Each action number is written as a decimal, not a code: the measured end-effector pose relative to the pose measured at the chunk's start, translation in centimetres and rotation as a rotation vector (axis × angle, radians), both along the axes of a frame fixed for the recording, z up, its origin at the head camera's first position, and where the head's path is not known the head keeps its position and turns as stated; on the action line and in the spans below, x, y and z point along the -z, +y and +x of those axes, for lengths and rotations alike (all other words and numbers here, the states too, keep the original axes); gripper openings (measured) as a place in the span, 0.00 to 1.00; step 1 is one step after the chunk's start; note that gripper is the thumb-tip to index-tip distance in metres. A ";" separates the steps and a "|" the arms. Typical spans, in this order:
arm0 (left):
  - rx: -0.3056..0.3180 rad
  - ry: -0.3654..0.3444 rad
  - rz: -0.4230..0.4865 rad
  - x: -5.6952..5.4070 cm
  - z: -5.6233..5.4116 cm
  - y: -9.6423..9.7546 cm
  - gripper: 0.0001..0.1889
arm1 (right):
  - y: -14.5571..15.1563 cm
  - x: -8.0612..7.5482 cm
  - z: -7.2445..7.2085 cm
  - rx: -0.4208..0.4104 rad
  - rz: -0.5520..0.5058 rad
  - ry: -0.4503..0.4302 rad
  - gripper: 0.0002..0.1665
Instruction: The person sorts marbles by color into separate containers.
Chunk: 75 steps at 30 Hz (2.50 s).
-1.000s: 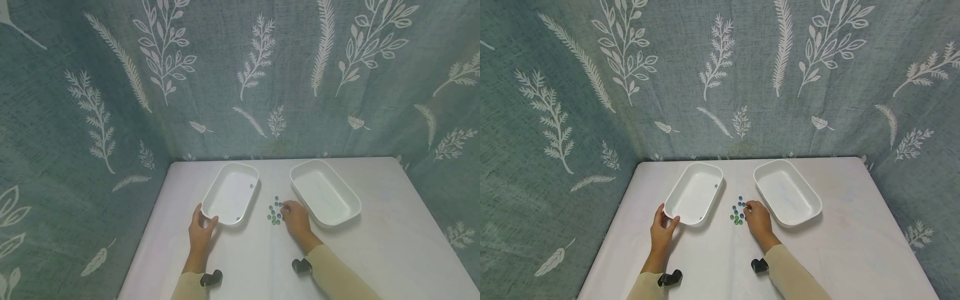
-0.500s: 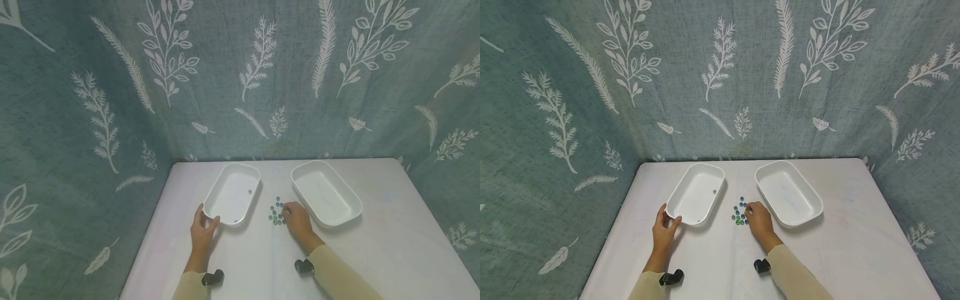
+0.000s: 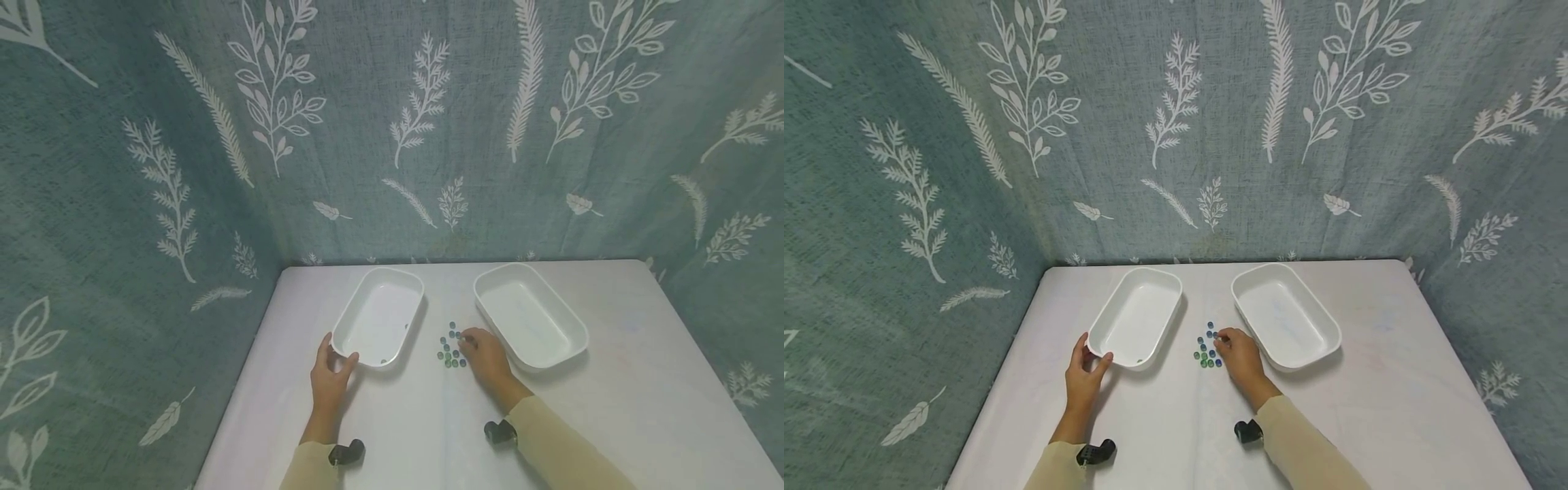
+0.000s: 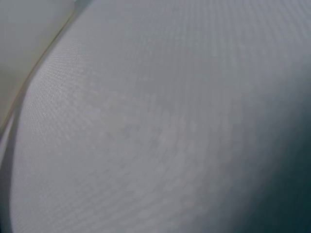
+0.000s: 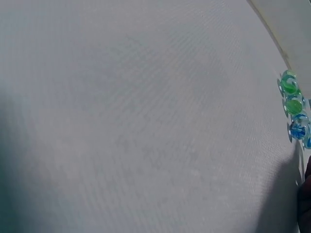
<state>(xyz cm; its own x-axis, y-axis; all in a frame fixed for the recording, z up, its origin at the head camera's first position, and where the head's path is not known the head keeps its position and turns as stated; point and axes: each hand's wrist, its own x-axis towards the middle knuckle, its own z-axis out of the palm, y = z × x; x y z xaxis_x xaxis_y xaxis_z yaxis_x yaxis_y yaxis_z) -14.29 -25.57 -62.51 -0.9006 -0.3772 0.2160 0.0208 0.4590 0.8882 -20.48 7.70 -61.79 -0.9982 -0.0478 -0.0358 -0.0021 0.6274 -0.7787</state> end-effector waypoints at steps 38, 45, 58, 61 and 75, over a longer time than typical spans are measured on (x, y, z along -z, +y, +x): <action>-0.020 -0.016 -0.032 0.4 -0.2 0.0 0.44 | -5.6 -2.9 0.7 -0.126 -0.123 0.123 0.11; -0.027 -0.017 -0.037 0.3 -0.2 0.0 0.43 | -6.9 -3.2 0.9 -0.177 -0.113 0.075 0.13; -0.037 -0.014 -0.051 0.2 -0.3 0.1 0.43 | -9.0 -3.9 1.8 -0.233 -0.086 0.090 0.13; -0.046 -0.025 -0.054 0.1 -0.3 0.2 0.43 | -9.4 -4.0 1.9 -0.228 -0.087 0.101 0.13; -0.055 -0.027 -0.050 0.3 -0.4 0.0 0.42 | -10.6 -4.2 2.4 -0.274 -0.069 0.097 0.15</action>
<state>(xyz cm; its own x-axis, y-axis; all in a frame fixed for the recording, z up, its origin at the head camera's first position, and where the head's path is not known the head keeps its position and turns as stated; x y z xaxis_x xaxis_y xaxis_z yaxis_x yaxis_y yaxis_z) -14.65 -25.58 -62.83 -0.8846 -0.4153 0.2119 -0.0290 0.5027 0.8640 -18.08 -2.95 -57.60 -0.9463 -0.3152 0.0715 -0.2404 0.5385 -0.8076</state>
